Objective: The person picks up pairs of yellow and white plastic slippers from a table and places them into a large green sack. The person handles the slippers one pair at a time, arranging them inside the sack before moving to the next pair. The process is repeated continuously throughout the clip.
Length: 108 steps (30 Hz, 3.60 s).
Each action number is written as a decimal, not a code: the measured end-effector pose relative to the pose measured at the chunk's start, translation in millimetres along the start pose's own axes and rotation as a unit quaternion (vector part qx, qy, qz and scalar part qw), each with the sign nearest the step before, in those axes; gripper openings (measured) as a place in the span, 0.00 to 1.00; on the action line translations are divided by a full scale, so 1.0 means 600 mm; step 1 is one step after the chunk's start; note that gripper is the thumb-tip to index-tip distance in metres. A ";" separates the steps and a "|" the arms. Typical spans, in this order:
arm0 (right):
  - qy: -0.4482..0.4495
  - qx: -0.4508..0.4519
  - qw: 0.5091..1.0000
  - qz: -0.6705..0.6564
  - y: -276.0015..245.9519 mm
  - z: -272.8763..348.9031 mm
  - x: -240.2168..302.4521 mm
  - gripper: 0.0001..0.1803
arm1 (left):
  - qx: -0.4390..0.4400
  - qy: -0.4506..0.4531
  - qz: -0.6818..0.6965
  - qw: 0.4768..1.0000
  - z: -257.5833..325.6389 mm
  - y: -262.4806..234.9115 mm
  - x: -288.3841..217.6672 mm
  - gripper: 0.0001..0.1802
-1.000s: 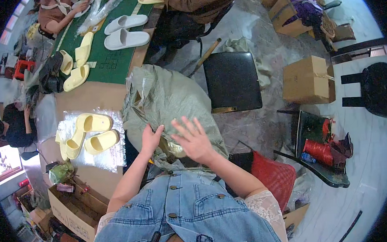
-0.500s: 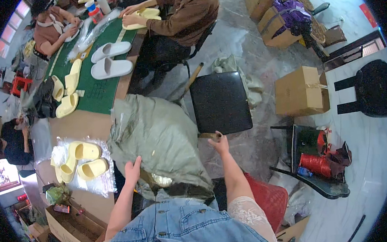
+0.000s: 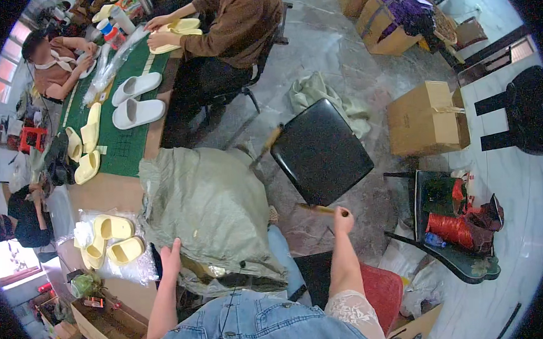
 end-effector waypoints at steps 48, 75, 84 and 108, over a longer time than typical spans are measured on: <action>0.136 0.429 0.853 -0.264 0.047 0.021 0.067 0.13 | 0.159 0.124 0.131 0.971 0.050 0.128 -0.342 0.11; -0.121 0.241 0.887 0.375 0.500 -0.963 0.088 0.27 | 0.067 -0.193 -0.158 0.966 -0.254 0.377 -0.400 0.20; -0.207 0.212 0.953 0.063 0.329 -0.644 0.178 0.08 | 0.122 -0.039 -0.207 0.970 -0.250 0.371 -0.388 0.17; -0.041 -0.659 0.745 -0.095 -1.013 0.293 0.165 0.12 | 0.266 0.174 0.020 0.948 -0.331 0.372 -0.320 0.24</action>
Point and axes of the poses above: each hand's wrist, its own z-axis away from the middle knuckle, its own y-axis out of the palm, x = y × z, the point moved 4 cm from there along -z, towards the middle knuckle, and after that the axes turned 9 degrees about x, right-handed, at the moved point
